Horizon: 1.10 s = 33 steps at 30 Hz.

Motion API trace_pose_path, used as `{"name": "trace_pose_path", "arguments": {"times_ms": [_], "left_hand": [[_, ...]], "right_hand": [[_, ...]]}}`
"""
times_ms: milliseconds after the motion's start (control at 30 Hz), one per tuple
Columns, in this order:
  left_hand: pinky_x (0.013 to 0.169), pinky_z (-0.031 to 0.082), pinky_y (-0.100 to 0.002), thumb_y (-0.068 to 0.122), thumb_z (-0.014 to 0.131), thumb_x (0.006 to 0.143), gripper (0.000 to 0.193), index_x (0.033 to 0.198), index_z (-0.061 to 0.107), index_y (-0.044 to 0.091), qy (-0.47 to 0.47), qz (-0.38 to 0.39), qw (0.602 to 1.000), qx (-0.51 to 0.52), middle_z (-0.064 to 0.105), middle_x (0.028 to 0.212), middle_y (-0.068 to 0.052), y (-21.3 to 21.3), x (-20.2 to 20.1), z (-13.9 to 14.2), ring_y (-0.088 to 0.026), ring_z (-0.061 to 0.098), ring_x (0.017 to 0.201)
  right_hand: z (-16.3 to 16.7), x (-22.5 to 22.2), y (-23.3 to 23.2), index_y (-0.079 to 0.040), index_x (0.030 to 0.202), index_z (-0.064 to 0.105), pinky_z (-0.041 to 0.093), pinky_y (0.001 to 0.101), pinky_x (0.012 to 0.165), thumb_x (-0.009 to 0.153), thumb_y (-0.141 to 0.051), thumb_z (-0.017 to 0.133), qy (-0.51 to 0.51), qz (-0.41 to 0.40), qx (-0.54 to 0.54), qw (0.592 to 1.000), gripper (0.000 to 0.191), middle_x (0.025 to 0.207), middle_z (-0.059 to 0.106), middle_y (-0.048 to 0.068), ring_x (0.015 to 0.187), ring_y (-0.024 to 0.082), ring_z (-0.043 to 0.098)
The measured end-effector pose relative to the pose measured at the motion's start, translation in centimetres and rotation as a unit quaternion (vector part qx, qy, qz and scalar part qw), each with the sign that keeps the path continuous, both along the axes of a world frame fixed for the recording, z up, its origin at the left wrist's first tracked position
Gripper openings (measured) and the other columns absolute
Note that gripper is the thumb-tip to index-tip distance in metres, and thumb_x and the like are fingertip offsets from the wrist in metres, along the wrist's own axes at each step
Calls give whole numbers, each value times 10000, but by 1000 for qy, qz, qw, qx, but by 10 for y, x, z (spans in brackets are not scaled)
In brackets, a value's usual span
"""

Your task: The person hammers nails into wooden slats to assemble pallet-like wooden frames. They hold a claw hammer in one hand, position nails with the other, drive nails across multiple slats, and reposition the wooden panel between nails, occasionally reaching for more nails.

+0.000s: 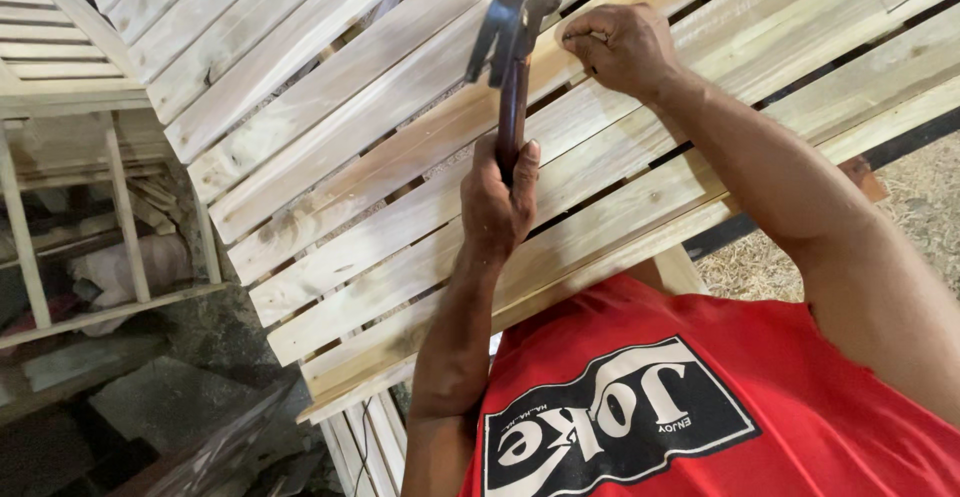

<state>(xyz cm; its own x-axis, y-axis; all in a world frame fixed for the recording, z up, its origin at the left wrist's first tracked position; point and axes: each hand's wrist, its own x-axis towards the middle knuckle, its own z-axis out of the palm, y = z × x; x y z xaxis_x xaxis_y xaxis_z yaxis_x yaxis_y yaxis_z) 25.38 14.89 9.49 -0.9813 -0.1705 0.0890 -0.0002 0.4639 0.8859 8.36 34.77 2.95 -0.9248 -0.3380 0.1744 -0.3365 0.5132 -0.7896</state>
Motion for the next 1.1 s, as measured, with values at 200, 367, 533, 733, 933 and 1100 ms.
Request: {"name": "trace_pose_path", "arguments": {"times_ms": [200,367,533,733,933,1100], "left_hand": [[628,519,-515,326,642,1046,307,1114,535,46,-115,-28,982,-144,698,808,-204,6,-17,-8,-440,687,749],[643,539,-522,355,593,1034,317,1103,528,52,-30,-3,994,-102,707,784,-191,11,-4,2,-421,703,716],[678,522,-545,338,594,1034,308,1095,525,44,-104,-11,981,-162,703,803,-222,12,-19,-11,-455,687,775],[671,544,-499,305,653,1013,299,1140,548,55,-97,2,991,-95,711,835,-193,3,-13,-22,-400,703,763],[642,555,-365,151,850,844,384,1099,581,49,-35,-3,997,70,750,891,-103,10,1,-7,-214,685,696],[525,510,-276,30,827,831,393,1107,549,13,-129,-23,977,166,706,862,-72,27,3,-6,-112,607,606]], "right_hand": [[-5,0,2,-118,1027,782,569,356,658,1028,-218,770,58,30,5,998,101,897,743,55,737,198,742],[-17,-3,4,-140,1039,792,571,389,681,1010,-217,786,94,18,26,995,82,911,741,68,795,256,735],[-26,-5,6,-139,1019,795,570,405,694,977,-225,799,101,13,46,994,96,902,745,65,804,272,729],[-5,1,6,-63,1020,785,551,357,591,997,-359,766,8,-2,-2,1000,298,862,763,113,687,175,688],[38,57,10,-3,1261,682,287,263,354,1060,-569,363,-410,-20,-282,867,680,934,801,123,398,78,349],[45,118,-6,-55,1317,676,272,238,377,1050,-646,250,-491,37,-370,787,775,982,783,109,385,80,342]]}}
